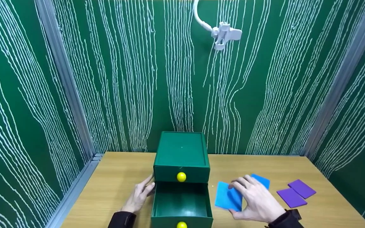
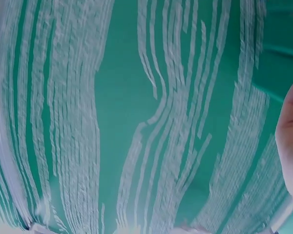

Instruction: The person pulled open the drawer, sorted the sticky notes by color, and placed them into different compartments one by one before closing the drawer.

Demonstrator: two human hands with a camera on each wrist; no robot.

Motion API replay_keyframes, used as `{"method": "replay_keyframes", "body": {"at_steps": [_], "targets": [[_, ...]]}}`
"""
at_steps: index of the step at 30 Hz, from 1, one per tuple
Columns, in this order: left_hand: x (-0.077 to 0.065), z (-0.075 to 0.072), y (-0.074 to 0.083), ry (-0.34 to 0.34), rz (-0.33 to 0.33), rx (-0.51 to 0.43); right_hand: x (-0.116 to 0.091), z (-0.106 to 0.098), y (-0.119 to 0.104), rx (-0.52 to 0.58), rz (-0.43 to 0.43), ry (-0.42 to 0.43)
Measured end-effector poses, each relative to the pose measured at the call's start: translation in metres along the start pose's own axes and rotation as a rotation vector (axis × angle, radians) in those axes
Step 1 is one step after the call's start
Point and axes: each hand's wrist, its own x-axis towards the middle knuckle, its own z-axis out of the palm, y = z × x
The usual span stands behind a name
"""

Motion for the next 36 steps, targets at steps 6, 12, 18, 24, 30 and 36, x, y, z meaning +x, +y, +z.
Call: {"method": "replay_keyframes", "body": {"at_steps": [6, 12, 18, 24, 30, 36], "targets": [[0.003, 0.006, -0.032, 0.046, -0.023, -0.018, 0.020, -0.005, -0.023, 0.077, -0.075, -0.006], [0.003, 0.009, -0.042, 0.056, -0.028, -0.013, 0.038, 0.005, -0.037, 0.178, -0.108, -0.049], [0.004, 0.009, -0.042, 0.033, 0.001, -0.004, 0.052, 0.017, -0.051, 0.213, -0.153, -0.054], [0.006, 0.008, -0.040, 0.039, 0.003, -0.022, 0.065, 0.027, -0.061, 0.220, -0.164, -0.054], [0.003, 0.007, -0.022, 0.052, -0.001, 0.043, 0.071, 0.037, -0.064, 0.233, -0.151, -0.071], [0.002, 0.007, -0.031, 0.069, -0.003, 0.094, 0.070, 0.046, -0.068, 0.250, -0.128, -0.118]]}}
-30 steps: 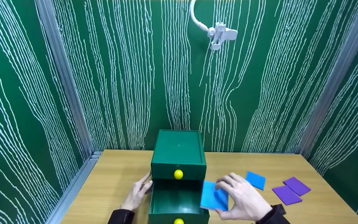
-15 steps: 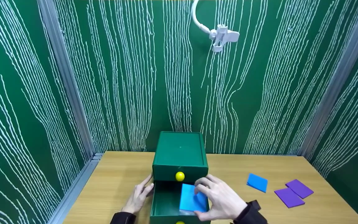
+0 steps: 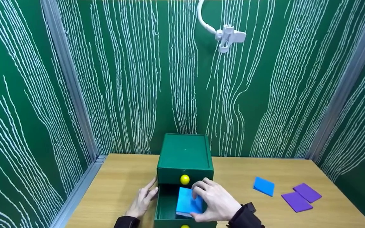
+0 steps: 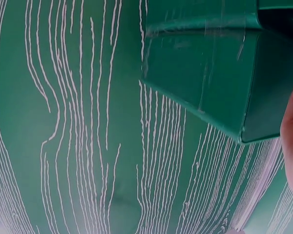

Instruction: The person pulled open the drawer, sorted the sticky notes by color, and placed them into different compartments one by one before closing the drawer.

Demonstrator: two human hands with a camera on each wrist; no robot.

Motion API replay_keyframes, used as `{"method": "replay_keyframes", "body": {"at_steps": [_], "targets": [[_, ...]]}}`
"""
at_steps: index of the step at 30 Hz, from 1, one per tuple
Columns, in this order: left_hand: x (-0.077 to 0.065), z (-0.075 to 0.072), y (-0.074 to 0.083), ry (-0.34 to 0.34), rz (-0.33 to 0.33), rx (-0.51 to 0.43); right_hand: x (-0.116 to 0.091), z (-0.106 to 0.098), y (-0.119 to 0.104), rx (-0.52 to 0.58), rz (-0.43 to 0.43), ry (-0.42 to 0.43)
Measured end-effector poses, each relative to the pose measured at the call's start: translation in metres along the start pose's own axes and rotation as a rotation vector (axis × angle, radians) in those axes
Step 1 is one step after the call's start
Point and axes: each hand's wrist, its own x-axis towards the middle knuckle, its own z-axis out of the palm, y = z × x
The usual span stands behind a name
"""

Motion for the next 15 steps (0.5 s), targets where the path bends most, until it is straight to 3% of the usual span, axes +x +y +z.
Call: {"method": "replay_keyframes", "body": {"at_steps": [7, 15], "targets": [[0.000, 0.004, -0.014, 0.005, 0.029, -0.050, 0.000, 0.009, -0.001, 0.025, 0.028, -0.034], [-0.002, 0.003, -0.011, 0.016, 0.005, 0.000, 0.000, 0.017, 0.000, 0.034, 0.042, -0.035]]}}
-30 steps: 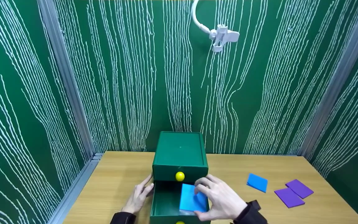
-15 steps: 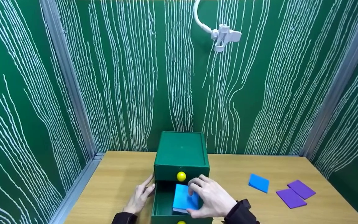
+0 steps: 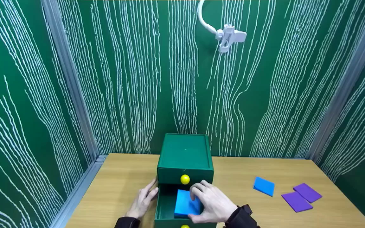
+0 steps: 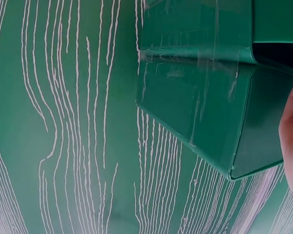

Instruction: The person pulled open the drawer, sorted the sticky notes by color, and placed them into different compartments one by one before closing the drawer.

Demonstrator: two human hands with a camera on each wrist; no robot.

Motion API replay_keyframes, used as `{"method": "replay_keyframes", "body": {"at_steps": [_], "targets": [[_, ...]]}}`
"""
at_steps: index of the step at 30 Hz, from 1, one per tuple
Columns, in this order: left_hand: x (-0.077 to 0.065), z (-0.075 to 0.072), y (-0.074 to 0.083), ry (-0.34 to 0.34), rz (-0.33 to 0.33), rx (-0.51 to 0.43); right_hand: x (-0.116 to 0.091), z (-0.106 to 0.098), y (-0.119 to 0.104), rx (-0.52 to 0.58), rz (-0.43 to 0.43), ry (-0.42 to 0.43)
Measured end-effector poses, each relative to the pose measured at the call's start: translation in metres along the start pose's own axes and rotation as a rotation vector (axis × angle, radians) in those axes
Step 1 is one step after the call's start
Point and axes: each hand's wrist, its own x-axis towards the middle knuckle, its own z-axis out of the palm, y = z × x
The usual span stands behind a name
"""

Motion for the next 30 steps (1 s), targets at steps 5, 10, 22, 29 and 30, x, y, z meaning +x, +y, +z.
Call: {"method": "replay_keyframes", "body": {"at_steps": [5, 10, 22, 29, 30], "targets": [[-0.003, -0.004, 0.019, -0.027, -0.022, -0.023, 0.001, 0.002, 0.000, 0.004, -0.001, 0.006], [-0.005, -0.007, 0.039, -0.021, -0.016, 0.024, 0.002, 0.002, 0.000, 0.006, 0.012, -0.004], [0.000, 0.001, 0.003, 0.000, 0.000, 0.053, -0.008, -0.001, 0.004, 0.030, -0.020, 0.050], [-0.001, 0.003, -0.003, -0.009, -0.004, 0.011, -0.027, -0.007, 0.015, 0.028, -0.024, 0.124], [-0.001, 0.003, -0.003, -0.014, -0.007, 0.013, -0.032, -0.008, 0.018, 0.022, -0.030, 0.149]]}}
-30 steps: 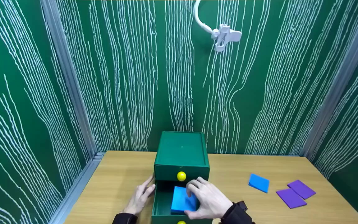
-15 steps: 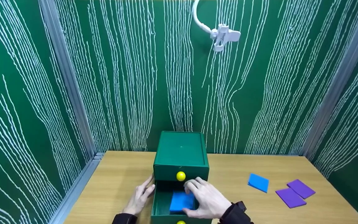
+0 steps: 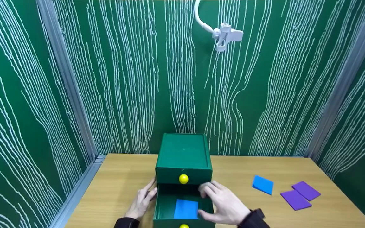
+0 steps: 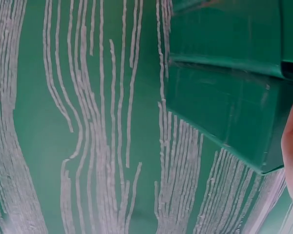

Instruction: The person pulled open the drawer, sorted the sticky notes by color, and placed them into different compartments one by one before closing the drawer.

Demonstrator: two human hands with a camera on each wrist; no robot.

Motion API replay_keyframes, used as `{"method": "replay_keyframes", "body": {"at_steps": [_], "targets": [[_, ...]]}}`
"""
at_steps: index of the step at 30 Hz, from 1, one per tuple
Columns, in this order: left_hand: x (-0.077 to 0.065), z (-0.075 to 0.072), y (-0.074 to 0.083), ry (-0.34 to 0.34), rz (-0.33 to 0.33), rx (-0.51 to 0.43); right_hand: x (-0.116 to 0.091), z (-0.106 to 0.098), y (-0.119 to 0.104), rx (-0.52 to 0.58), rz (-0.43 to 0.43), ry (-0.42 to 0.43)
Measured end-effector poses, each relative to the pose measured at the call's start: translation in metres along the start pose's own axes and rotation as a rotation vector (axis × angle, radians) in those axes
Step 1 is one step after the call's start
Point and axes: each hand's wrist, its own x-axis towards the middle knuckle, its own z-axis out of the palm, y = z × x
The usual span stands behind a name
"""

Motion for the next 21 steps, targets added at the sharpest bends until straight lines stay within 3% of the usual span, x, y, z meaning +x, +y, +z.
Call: {"method": "replay_keyframes", "body": {"at_steps": [5, 11, 16, 21], "targets": [[-0.001, -0.001, 0.002, -0.026, -0.030, -0.041, -0.032, -0.006, 0.022, -0.037, -0.001, 0.085], [-0.002, -0.002, 0.002, 0.005, -0.033, -0.028, -0.081, -0.008, 0.079, -0.082, 0.023, 0.149], [-0.001, 0.000, -0.003, -0.001, -0.024, -0.050, -0.121, -0.015, 0.126, -0.156, 0.199, 0.120], [-0.002, 0.002, -0.006, 0.010, -0.025, -0.046, -0.145, -0.017, 0.155, -0.156, 0.444, -0.010]]}}
